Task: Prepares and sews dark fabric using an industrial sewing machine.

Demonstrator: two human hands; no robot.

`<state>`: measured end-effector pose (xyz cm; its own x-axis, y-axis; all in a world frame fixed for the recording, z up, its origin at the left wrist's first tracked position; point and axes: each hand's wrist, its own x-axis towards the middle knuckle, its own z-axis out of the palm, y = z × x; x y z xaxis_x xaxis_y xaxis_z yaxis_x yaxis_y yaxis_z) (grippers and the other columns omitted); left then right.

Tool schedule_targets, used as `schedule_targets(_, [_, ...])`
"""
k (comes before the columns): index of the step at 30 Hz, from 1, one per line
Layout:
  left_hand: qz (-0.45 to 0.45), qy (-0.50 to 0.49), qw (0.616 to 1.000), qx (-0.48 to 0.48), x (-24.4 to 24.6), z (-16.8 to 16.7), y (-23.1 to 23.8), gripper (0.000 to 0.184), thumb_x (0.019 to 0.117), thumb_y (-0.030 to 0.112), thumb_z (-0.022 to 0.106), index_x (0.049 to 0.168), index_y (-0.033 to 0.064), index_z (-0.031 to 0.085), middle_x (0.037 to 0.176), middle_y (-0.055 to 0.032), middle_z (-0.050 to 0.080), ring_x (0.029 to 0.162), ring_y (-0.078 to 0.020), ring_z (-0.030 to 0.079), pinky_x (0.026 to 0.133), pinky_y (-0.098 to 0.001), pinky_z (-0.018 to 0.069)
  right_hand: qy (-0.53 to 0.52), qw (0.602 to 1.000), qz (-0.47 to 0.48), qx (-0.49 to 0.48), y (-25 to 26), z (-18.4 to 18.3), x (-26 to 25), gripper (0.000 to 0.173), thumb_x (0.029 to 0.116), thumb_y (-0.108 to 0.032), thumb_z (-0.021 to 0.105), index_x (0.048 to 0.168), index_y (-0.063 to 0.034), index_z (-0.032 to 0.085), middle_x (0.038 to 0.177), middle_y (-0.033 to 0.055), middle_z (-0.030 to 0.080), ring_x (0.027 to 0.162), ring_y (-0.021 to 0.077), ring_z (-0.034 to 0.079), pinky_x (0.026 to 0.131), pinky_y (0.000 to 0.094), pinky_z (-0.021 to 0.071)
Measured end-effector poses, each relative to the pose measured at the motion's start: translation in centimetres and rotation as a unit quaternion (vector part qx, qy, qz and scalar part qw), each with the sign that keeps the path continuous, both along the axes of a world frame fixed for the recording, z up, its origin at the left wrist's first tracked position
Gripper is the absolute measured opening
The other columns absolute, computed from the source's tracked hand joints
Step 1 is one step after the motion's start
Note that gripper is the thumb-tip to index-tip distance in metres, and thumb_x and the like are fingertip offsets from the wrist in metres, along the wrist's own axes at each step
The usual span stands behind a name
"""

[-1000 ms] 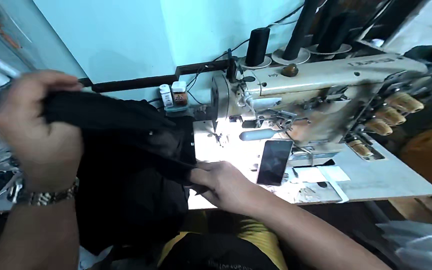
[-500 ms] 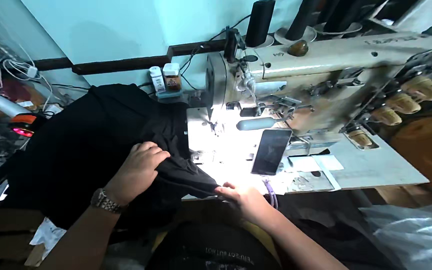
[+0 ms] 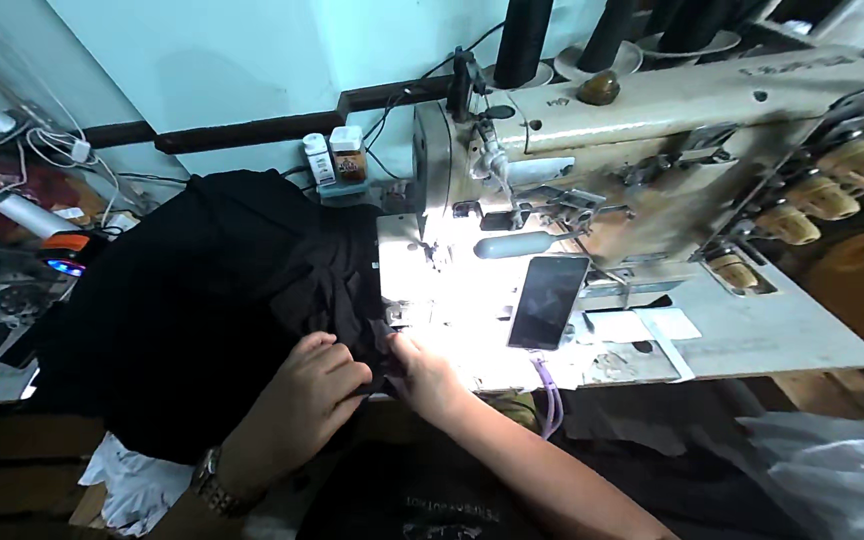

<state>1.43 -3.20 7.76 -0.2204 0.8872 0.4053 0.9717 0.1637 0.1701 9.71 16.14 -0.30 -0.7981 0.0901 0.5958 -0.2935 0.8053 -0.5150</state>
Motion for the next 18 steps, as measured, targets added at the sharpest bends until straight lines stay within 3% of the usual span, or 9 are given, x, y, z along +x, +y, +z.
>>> schedule_targets(5, [0.08,0.033,0.996,0.019,0.7,-0.4,0.5,0.018,0.0917,0.018,0.065,0.107,0.011,0.071,0.085,-0.0051,0.065,0.086,-0.0218,0.067,0.092,-0.0404,0.0536,0.068,0.997,-0.044,-0.017,1.0,-0.5,0.0,0.021,0.0853,-0.006,0.069,0.106,-0.0052,0.072,0.094,0.0082,0.073,0.083,0.0176,0.072,0.073,0.0295,0.0603])
schedule_targets(8, [0.112,0.034,0.993,0.031,1.0,-0.6,1.0,0.018,0.0924,0.019,0.063,0.103,0.0109,0.075,0.083,-0.0052,0.064,0.081,-0.0219,0.066,0.084,-0.0385,0.0556,0.069,0.995,-0.062,-0.022,1.2,-0.7,0.0,0.021,0.0864,-0.006,0.069,0.107,-0.007,0.074,0.095,0.007,0.074,0.085,0.0165,0.072,0.075,0.0287,0.0599])
schedule_targets(11, [0.126,0.0,0.99,0.061,1.4,-0.6,1.5,0.019,0.0956,0.026,0.061,0.101,0.0146,0.076,0.089,-0.004,0.065,0.088,-0.0184,0.065,0.085,-0.0353,0.0548,0.073,0.995,-0.061,-0.032,1.5,-1.0,-0.2,0.023,0.0871,-0.005,0.068,0.108,-0.0092,0.076,0.097,0.0068,0.075,0.086,0.0154,0.072,0.076,0.0277,0.0601])
schedule_targets(13, [0.117,-0.057,0.987,0.094,1.4,-0.5,2.0,0.022,0.0999,0.027,0.056,0.106,0.016,0.075,0.101,-0.0028,0.065,0.101,-0.0153,0.062,0.094,-0.0347,0.0509,0.074,0.995,-0.042,-0.048,1.6,-0.9,-0.3,0.022,0.0875,-0.005,0.068,0.107,-0.0097,0.077,0.099,0.0074,0.074,0.088,0.0148,0.072,0.077,0.0269,0.0598])
schedule_targets(15, [0.085,-0.131,0.978,0.141,1.0,-0.5,2.9,0.023,0.1032,0.023,0.054,0.108,0.0121,0.073,0.108,-0.0021,0.069,0.108,-0.0117,0.063,0.098,-0.0319,0.0511,0.069,0.994,-0.005,-0.09,1.8,-0.7,-0.4,0.017,0.0907,-0.008,0.068,0.106,-0.0073,0.077,0.1,0.0088,0.073,0.09,0.0132,0.071,0.081,0.0248,0.0588])
schedule_targets(18, [0.044,-0.209,0.956,0.204,0.1,0.0,4.9,0.019,0.1031,0.012,0.053,0.108,0.0038,0.07,0.103,-0.0019,0.07,0.099,-0.0029,0.065,0.089,-0.0201,0.0551,-0.015,0.963,0.104,-0.247,1.9,0.4,0.3,0.021,0.0998,-0.016,0.065,0.112,-0.0011,0.073,0.103,0.0057,0.074,0.094,0.0048,0.069,0.087,0.021,0.0567])
